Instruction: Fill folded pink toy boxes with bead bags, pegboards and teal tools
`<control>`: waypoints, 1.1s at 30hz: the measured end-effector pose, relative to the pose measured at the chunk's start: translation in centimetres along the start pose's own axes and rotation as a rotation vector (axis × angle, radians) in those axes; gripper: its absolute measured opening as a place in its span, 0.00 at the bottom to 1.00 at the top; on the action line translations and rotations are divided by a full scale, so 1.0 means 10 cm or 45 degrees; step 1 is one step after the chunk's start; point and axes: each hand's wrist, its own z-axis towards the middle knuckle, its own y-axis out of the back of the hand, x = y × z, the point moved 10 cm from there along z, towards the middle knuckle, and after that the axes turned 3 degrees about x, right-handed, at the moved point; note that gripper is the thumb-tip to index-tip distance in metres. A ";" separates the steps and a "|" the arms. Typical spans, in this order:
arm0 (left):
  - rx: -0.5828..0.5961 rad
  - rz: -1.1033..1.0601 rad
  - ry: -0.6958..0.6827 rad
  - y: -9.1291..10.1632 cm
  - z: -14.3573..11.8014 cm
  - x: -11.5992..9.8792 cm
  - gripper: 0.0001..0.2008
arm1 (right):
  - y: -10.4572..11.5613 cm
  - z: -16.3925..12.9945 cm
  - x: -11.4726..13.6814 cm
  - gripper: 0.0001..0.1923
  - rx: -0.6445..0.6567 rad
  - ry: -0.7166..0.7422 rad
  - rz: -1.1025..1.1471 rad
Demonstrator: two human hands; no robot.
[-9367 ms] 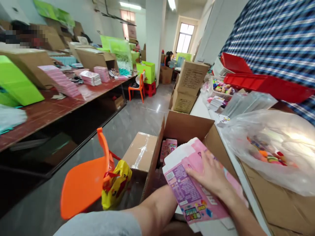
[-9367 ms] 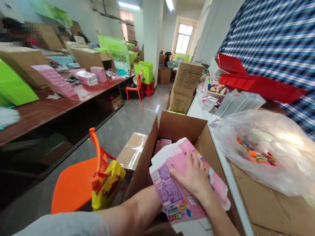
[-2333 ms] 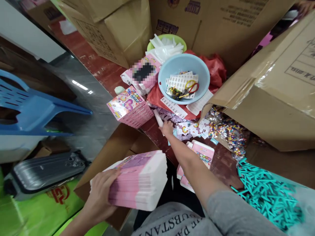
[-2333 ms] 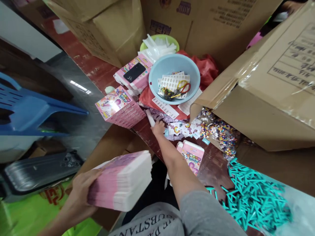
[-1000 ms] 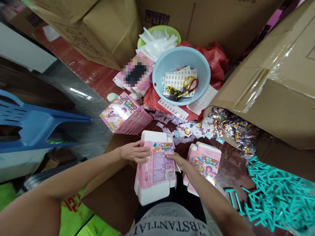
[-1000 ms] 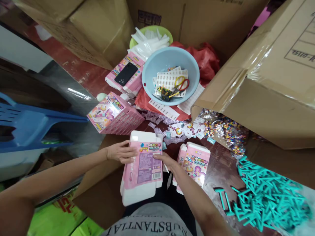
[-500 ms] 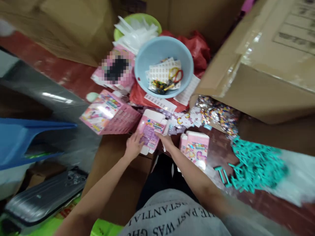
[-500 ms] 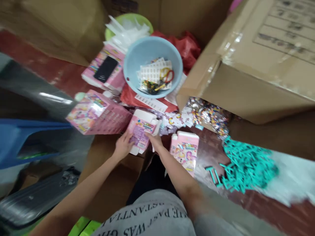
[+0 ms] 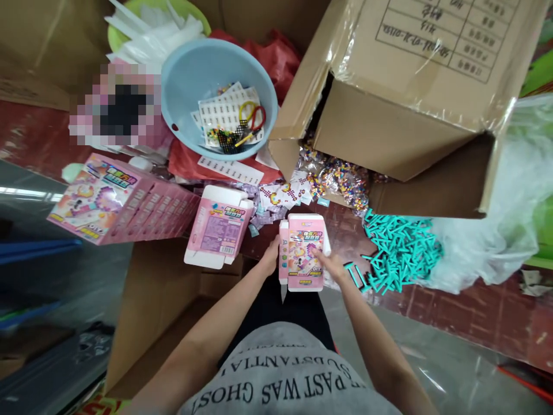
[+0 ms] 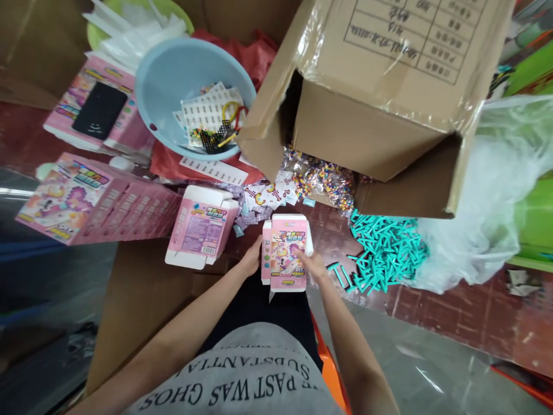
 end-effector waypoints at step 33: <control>0.224 0.024 0.117 -1.44 -0.05 0.37 0.11 | 0.95 -0.49 0.41 0.62 -0.248 -0.133 -1.051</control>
